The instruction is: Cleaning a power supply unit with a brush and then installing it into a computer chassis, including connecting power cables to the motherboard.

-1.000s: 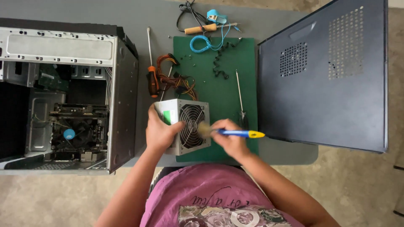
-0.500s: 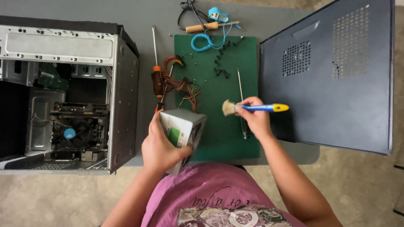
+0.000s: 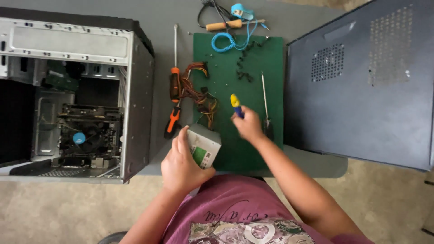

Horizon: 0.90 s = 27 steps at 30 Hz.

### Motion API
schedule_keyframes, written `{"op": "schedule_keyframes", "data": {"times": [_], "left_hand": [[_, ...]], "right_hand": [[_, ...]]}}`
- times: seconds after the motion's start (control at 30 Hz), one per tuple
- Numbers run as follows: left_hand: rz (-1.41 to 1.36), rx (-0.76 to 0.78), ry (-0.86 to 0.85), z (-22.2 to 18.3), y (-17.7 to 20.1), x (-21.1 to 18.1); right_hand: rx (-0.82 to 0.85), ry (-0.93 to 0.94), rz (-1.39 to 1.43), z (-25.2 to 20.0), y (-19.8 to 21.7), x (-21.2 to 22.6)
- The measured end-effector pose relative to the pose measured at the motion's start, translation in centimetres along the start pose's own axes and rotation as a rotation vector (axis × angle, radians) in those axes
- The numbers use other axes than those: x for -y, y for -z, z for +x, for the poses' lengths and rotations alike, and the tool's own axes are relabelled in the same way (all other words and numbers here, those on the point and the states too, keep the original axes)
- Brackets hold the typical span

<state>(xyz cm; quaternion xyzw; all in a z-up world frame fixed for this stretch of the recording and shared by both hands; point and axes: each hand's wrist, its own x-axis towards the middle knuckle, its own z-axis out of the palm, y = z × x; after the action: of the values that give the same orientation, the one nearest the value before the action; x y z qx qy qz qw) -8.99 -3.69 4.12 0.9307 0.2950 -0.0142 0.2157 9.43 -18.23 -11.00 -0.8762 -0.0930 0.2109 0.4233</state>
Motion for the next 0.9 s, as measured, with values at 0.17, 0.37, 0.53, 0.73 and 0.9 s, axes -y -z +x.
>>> {"op": "schedule_keyframes", "data": {"times": [0.17, 0.37, 0.53, 0.73, 0.9], "left_hand": [[-0.027, -0.015, -0.010, 0.1, 0.6, 0.3], [-0.109, 0.029, -0.012, -0.9, 4.1, -0.2], [-0.191, 0.207, 0.046, -1.7, 7.0, -0.8], [-0.177, 0.157, -0.001, -2.6, 7.0, -0.6], [-0.207, 0.167, 0.006, -1.9, 6.9, -0.6]], "right_hand": [[0.076, 0.040, 0.052, 2.3, 0.0, 4.8], [0.312, 0.115, -0.105, 3.9, -0.7, 13.4], [0.602, -0.189, -0.099, 6.0, -0.9, 16.5], [0.829, -0.195, 0.282, 6.8, 0.7, 16.0], [0.735, 0.131, 0.496, 4.5, 6.3, 14.4]]}}
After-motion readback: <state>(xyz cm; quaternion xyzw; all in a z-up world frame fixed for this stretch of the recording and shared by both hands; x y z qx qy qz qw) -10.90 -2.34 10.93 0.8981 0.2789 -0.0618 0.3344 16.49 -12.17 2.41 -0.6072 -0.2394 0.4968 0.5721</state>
